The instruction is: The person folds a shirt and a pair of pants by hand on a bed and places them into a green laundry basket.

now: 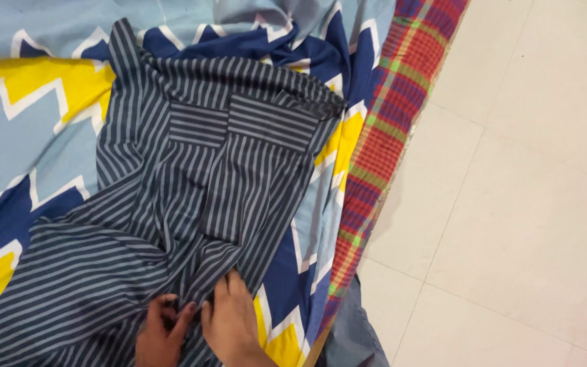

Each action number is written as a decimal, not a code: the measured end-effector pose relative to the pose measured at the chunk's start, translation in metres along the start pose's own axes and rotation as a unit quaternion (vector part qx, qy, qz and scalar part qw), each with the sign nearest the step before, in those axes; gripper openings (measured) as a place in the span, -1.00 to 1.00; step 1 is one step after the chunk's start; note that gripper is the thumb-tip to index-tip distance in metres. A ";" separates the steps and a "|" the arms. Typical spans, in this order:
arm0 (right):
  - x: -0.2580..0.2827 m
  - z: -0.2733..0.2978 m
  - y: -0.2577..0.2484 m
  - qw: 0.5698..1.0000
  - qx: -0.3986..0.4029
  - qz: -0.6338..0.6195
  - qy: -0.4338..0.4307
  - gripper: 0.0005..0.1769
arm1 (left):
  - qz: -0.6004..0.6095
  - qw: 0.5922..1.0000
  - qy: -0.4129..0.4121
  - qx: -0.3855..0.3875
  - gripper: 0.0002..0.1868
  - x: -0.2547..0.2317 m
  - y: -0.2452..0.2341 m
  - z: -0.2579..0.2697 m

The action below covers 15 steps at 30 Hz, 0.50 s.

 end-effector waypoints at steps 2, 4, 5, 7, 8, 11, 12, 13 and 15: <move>0.006 0.002 0.014 0.997 0.035 0.074 -0.016 -0.28 | -0.025 0.999 -0.043 0.010 -0.46 -0.005 -0.007 0.006; 0.002 0.002 0.020 0.996 0.038 0.075 -0.006 -0.29 | -0.050 0.995 -0.089 0.022 -0.48 -0.010 -0.014 0.013; 0.000 0.001 0.021 0.996 0.034 0.079 -0.001 -0.29 | -0.059 0.995 -0.081 -0.003 -0.52 -0.017 -0.021 0.014; 0.000 0.000 0.024 0.995 0.032 0.094 0.002 -0.28 | -0.065 0.995 -0.077 -0.027 -0.55 -0.019 -0.025 0.019; 0.001 -0.001 0.022 0.994 0.025 0.107 0.003 -0.27 | -0.039 0.998 -0.012 -0.046 -0.59 -0.029 -0.027 0.018; -0.005 -0.003 0.029 0.988 0.075 0.133 0.011 -0.30 | 0.010 0.998 0.041 -0.038 -0.63 -0.023 -0.020 0.022; -0.007 -0.001 0.029 0.988 0.078 0.135 0.010 -0.30 | 0.031 0.999 0.033 -0.011 -0.64 -0.016 -0.012 0.021; -0.003 0.001 0.027 0.988 0.067 0.141 -0.015 -0.31 | 0.033 0.999 0.033 -0.012 -0.64 -0.013 -0.011 0.022; -0.001 0.005 0.024 0.986 0.057 0.151 -0.042 -0.32 | 0.069 0.995 0.073 -0.021 -0.69 -0.012 -0.011 0.028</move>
Point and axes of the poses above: each hand's wrist, its own z-axis away from the middle knuckle, its own y-axis out of the palm, x = y × z, the point moved 10 cm from there along -z, towards the middle knuckle, and after that the axes turned 15 degrees about x, right-handed, at the moved point
